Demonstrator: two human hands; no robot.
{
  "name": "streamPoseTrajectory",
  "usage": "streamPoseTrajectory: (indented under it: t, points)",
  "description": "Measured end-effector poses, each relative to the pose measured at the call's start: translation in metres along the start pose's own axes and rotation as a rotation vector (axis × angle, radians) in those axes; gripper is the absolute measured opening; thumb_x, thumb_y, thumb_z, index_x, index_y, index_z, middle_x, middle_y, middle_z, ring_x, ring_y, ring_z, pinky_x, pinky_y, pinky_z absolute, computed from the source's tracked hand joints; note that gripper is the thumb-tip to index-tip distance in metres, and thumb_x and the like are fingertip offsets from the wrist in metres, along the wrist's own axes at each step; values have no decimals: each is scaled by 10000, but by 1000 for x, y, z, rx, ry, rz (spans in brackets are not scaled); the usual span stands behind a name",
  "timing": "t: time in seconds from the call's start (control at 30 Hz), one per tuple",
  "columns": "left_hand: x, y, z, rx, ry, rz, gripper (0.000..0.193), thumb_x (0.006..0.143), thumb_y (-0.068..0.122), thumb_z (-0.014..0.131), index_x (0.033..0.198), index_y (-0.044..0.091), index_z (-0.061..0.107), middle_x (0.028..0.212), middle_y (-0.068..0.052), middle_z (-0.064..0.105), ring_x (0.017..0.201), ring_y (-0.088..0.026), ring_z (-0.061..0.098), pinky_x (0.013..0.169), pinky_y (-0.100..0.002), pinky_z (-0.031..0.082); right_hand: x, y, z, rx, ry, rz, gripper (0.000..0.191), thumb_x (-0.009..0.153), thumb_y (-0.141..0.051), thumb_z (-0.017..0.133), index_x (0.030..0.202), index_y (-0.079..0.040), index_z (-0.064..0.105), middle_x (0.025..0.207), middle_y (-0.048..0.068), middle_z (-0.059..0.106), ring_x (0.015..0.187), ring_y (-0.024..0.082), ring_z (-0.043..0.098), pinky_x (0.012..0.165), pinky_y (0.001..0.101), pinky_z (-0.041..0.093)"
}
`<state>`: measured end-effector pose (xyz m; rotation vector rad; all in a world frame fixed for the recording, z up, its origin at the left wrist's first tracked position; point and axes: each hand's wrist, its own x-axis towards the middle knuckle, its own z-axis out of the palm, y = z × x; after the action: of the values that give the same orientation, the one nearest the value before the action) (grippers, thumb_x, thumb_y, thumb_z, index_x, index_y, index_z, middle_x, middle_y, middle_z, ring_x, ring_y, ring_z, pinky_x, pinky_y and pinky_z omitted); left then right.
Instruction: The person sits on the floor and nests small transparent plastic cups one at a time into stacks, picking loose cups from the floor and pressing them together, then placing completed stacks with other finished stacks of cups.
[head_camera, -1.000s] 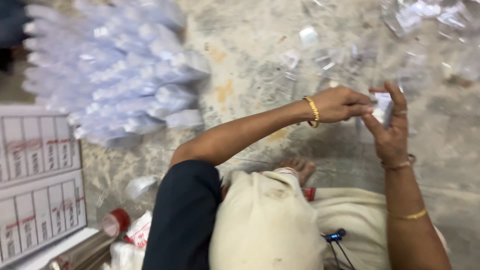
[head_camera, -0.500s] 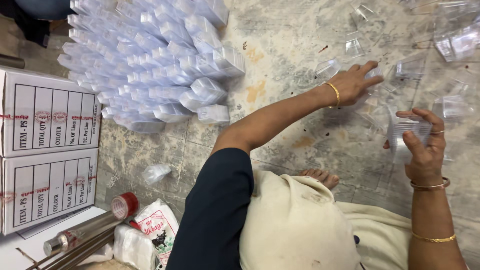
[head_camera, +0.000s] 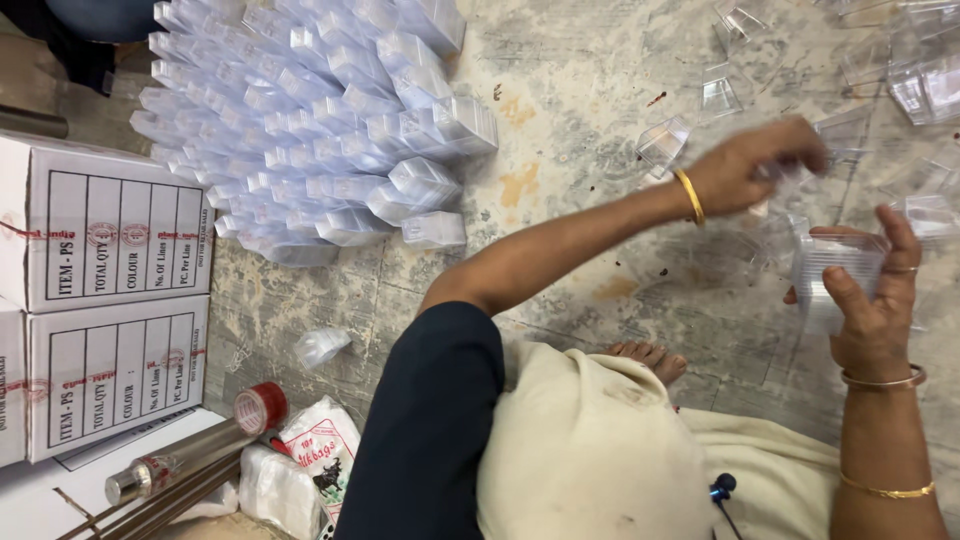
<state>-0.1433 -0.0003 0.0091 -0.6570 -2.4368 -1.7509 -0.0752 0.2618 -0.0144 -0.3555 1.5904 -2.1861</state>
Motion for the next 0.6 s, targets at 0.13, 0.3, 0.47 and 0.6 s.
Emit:
streamPoseTrajectory:
  t: [0.13, 0.3, 0.47, 0.6]
  points:
    - [-18, 37, 44, -70, -329, -107, 716, 895, 208, 714, 1519, 292, 372, 1390, 38, 624, 1187, -130, 681, 932, -304, 599, -5, 15, -10, -2, -116, 42, 715, 1021, -167, 675, 1639, -211, 318, 1389, 70, 465, 1208, 236, 559, 911, 414, 562]
    - [-33, 56, 52, -178, -109, 245, 966, 937, 323, 757, 1648, 362, 105, 1603, -110, 311, 1389, -255, 544, 968, -316, 631, -11, 22, -7, 148, -203, 213, 722, 985, -218, 649, 1639, -244, 344, 1497, 92, 482, 1272, 298, 587, 734, 489, 621]
    - [-38, 49, 56, -256, 31, -14, 764, 1010, 209, 617, 1645, 313, 205, 1469, -51, 475, 1048, -173, 618, 961, -319, 579, -8, -3, 3, 277, -232, 168, 740, 980, -224, 657, 1656, -261, 360, 1585, 104, 464, 1267, 298, 599, 791, 474, 627]
    - [-50, 55, 73, -224, 141, -60, 572, 1007, 160, 496, 1522, 286, 282, 1518, -112, 441, 992, -109, 690, 901, -283, 594, -4, -10, 11, 153, -153, 168, 786, 988, -228, 639, 1701, -282, 312, 1653, 77, 412, 1323, 274, 550, 821, 457, 610]
